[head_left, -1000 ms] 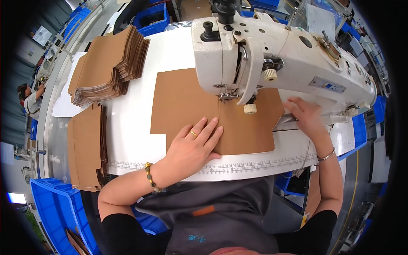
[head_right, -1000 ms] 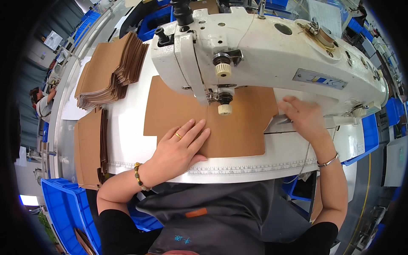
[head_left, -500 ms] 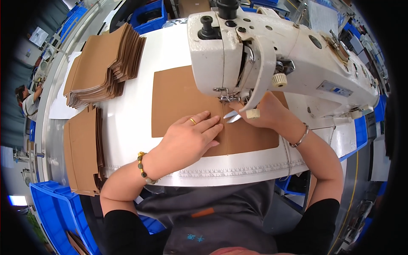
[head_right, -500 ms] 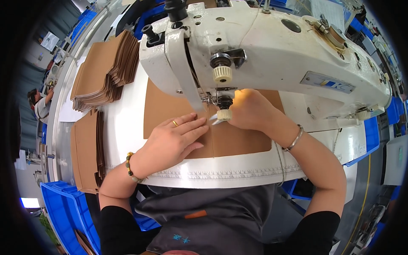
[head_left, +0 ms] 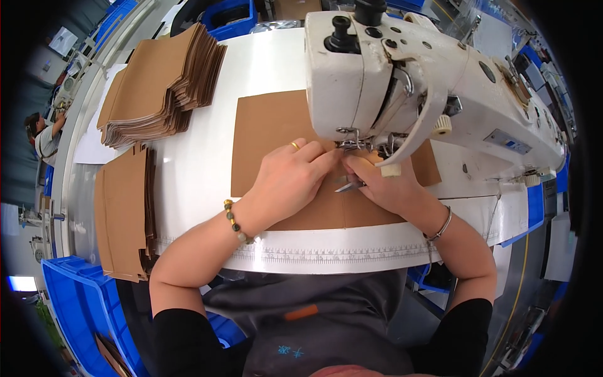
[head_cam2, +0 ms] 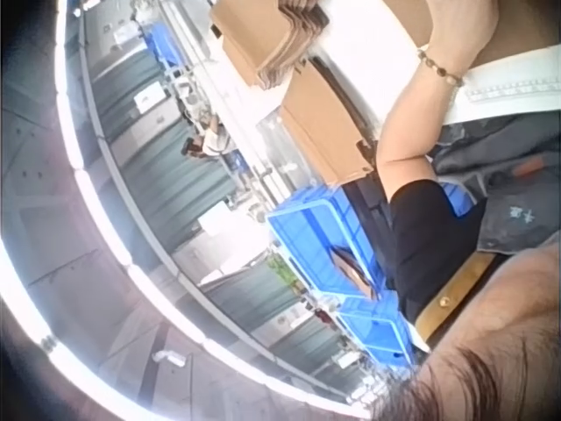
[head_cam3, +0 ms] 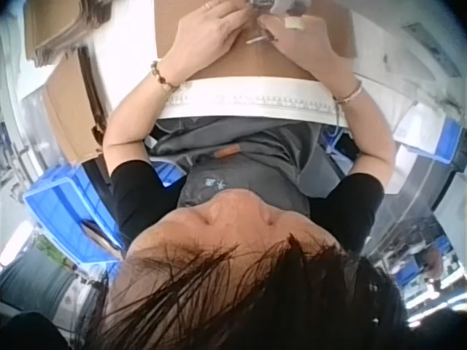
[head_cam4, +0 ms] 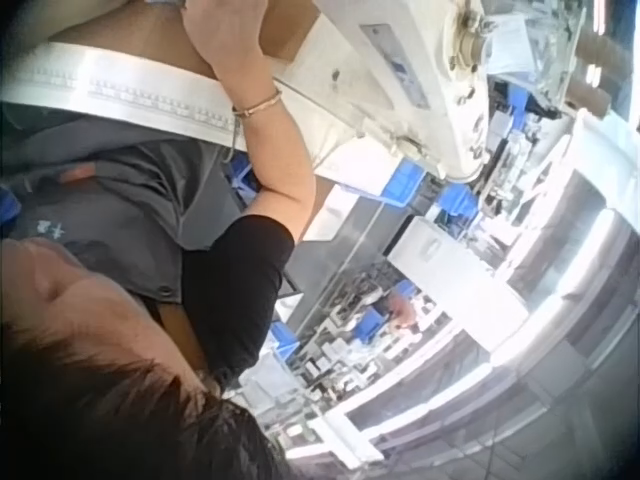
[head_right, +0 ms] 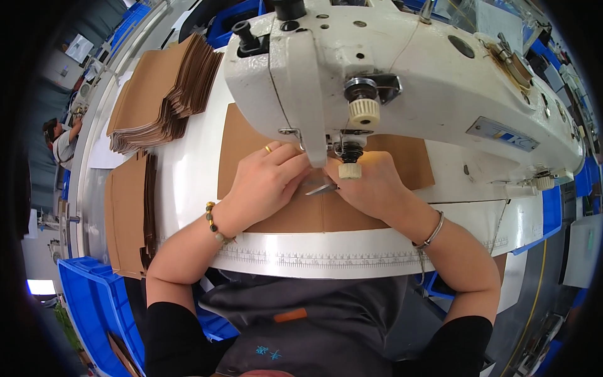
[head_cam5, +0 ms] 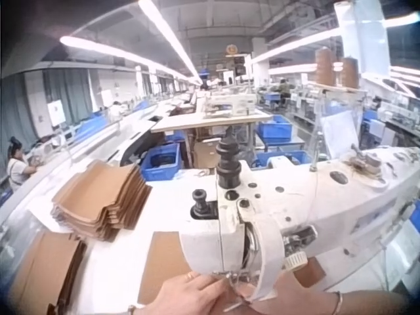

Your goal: Sewing together pieces of brown leather using an industrial sewing machine in a workshop.

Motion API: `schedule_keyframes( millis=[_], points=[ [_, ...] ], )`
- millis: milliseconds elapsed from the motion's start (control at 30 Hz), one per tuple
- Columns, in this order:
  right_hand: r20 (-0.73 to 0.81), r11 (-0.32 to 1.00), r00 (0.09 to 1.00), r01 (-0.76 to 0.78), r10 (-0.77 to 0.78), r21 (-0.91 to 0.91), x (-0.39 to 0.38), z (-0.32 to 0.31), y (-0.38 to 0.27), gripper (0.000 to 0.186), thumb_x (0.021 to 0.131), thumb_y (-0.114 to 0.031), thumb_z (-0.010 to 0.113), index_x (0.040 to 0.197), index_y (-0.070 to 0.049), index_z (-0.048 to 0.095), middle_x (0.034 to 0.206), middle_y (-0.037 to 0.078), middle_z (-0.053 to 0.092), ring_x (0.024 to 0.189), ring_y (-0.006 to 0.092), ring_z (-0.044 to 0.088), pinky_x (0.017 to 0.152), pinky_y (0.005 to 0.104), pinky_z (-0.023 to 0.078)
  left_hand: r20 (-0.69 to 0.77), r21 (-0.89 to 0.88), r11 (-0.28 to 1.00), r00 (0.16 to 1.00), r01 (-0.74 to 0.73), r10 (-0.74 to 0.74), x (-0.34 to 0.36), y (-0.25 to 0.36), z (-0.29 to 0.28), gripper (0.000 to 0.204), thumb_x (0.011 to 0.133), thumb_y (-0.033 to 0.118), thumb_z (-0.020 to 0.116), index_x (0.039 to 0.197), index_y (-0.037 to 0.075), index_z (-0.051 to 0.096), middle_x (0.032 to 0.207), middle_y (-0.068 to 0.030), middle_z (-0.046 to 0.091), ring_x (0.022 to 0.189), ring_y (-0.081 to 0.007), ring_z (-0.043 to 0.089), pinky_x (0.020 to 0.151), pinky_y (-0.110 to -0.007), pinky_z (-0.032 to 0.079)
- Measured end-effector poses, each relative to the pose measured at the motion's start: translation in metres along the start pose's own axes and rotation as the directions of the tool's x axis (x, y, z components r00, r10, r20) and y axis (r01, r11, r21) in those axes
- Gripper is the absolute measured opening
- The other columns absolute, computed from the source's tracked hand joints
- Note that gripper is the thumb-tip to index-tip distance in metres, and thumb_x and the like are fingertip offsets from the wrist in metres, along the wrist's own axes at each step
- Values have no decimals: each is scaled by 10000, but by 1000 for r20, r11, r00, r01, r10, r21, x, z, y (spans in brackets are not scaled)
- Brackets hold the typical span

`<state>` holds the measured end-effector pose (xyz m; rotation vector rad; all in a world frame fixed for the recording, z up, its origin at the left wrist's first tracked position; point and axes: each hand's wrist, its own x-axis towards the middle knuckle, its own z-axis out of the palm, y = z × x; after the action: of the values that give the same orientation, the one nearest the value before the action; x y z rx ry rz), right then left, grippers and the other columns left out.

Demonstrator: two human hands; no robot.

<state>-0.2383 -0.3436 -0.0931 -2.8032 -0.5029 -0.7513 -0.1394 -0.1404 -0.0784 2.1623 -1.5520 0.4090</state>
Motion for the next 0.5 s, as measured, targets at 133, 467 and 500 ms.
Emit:
schedule_keyframes(
  millis=[133, 467, 500],
  points=[
    [54, 997, 995, 81, -81, 3, -1, -5, -3, 102, 777, -125, 691, 871, -114, 653, 679, 18, 600, 527, 188, 598, 446, 324, 459, -45, -59, 997, 998, -45, 42, 5, -2, 6, 258, 758, 76, 696, 1010, 129, 724, 895, 10, 615, 793, -191, 609, 659, -323, 529],
    [213, 983, 977, 61, -23, -174, -11, -22, -25, 315, 870, -176, 688, 1138, -11, 702, 1211, 110, 694, 639, 150, 678, 489, 278, 528, -3, 56, 998, 1000, -7, 7, -3, -9, -7, 236, 771, 70, 685, 1004, 90, 723, 1024, -1, 670, 872, -194, 620, 782, -327, 537],
    [233, 976, 972, 67, -18, -206, -11, -23, -27, 325, 884, -180, 680, 1154, -1, 698, 1264, 127, 682, 641, 152, 686, 486, 282, 526, -6, 52, 999, 1000, -1, 1, -4, -4, -10, 236, 771, 70, 685, 1004, 90, 723, 1024, -1, 670, 872, -194, 620, 782, -327, 537]
  ],
)
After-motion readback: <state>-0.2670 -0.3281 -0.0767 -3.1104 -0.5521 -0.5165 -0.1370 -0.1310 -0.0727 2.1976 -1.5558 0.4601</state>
